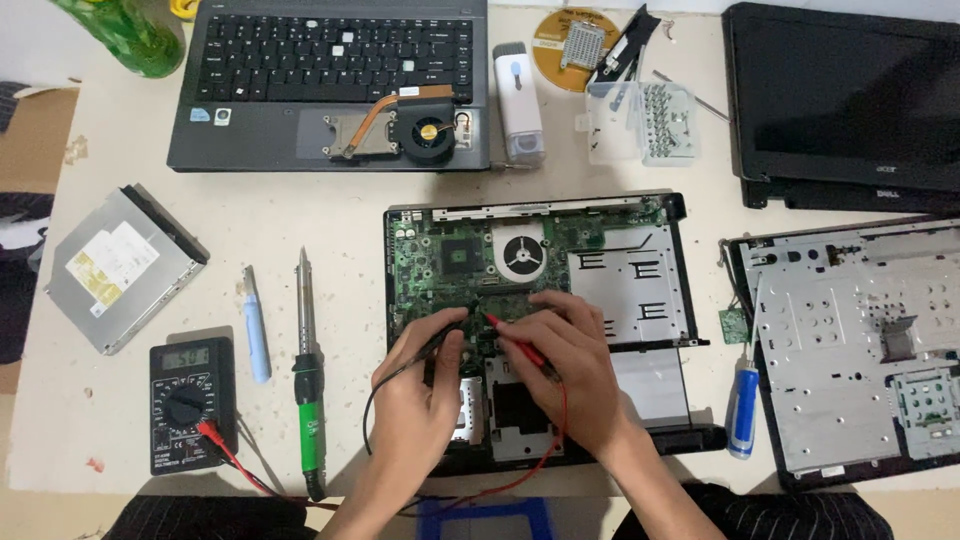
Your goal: The person uses a multimeter with red and black probes to test points on a disassembled laptop motherboard, holding both probes against the board and reading the meter. The laptop chassis, keyboard, and other disassembled laptops remain on the work table around them.
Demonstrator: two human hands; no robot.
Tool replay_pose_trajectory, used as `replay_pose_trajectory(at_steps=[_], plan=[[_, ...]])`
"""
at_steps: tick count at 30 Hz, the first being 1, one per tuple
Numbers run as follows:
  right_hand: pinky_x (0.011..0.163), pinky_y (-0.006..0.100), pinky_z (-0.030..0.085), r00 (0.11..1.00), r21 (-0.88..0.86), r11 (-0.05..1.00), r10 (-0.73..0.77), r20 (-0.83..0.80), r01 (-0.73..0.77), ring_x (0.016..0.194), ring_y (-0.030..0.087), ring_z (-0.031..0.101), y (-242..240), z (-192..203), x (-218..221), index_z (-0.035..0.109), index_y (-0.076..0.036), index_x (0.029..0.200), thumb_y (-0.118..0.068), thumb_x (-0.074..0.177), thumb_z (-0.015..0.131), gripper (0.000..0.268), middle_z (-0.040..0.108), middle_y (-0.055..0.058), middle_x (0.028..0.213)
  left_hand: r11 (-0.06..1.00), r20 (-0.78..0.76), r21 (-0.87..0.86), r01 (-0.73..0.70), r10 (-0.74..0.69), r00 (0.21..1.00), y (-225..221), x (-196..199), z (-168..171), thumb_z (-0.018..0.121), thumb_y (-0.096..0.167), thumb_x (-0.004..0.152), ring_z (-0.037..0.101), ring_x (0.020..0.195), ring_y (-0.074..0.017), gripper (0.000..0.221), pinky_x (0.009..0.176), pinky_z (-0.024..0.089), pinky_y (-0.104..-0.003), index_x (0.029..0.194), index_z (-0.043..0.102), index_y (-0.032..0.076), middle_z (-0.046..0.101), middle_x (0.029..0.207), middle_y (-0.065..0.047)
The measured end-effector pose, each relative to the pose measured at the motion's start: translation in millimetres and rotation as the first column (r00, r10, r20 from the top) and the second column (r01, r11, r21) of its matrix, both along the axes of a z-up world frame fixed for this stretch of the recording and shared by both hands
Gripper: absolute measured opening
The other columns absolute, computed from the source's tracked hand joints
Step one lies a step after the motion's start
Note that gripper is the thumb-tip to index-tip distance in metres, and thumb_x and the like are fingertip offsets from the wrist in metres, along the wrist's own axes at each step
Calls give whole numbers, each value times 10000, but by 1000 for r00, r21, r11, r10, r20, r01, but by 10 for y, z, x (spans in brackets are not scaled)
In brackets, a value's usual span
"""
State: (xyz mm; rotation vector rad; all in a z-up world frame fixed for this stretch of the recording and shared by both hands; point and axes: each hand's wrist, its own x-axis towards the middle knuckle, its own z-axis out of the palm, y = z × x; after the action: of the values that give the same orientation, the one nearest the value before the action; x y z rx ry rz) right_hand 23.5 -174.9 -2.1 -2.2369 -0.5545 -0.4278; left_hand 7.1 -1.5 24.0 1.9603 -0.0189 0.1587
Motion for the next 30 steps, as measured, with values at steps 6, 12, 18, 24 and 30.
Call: replay_pose_trajectory(at_steps=[6, 12, 18, 24, 30], plan=[[959, 373, 384, 1000, 5, 1000, 23, -6, -23, 1104, 282, 594, -4, 41, -31, 702, -85, 1010, -115, 890, 710, 125, 742, 21, 952, 1000, -18, 9, 24, -24, 1000, 15, -10, -15, 489, 222, 991, 714, 963, -222, 278, 806, 558, -308, 1166, 645, 73, 706, 1108, -90], [958, 388, 306, 1000, -36, 999, -20, -13, 20, 1097, 246, 620, 17, 56, -45, 700, -133, 981, -158, 911, 683, 76, 731, -46, 939, 1000, -86, 3, 4, -4, 996, 4, -14, -45, 414, 196, 1007, 718, 809, -143, 300, 747, 559, -270, 1162, 625, 49, 696, 1066, -60], [953, 371, 317, 999, -39, 999, -8, 32, 10, 1118, 255, 618, 22, 48, -26, 710, -124, 1001, -148, 907, 696, 98, 741, -33, 957, 1000, -110, 21, 13, -11, 994, 0, -19, -54, 398, 218, 1008, 744, 836, -163, 318, 746, 566, -289, 1172, 616, 55, 706, 1084, -65], [960, 400, 320, 1000, -21, 1000, -16, -1, 16, 1120, 258, 617, 26, 57, -43, 700, -126, 1029, -109, 892, 712, 138, 735, -25, 964, 999, -95, 29, 13, -10, 995, -5, -16, -55, 407, 195, 1006, 734, 813, -163, 301, 759, 556, -288, 1160, 623, 52, 700, 1085, -67], [965, 385, 326, 999, -15, 999, -34, 15, 34, 1113, 254, 620, 17, 9, -41, 710, -119, 1017, -104, 867, 746, 155, 744, -21, 969, 999, -79, 32, 15, -12, 997, -9, -24, -54, 413, 182, 1009, 742, 830, -167, 298, 748, 579, -284, 1164, 623, 38, 699, 1113, -69]])
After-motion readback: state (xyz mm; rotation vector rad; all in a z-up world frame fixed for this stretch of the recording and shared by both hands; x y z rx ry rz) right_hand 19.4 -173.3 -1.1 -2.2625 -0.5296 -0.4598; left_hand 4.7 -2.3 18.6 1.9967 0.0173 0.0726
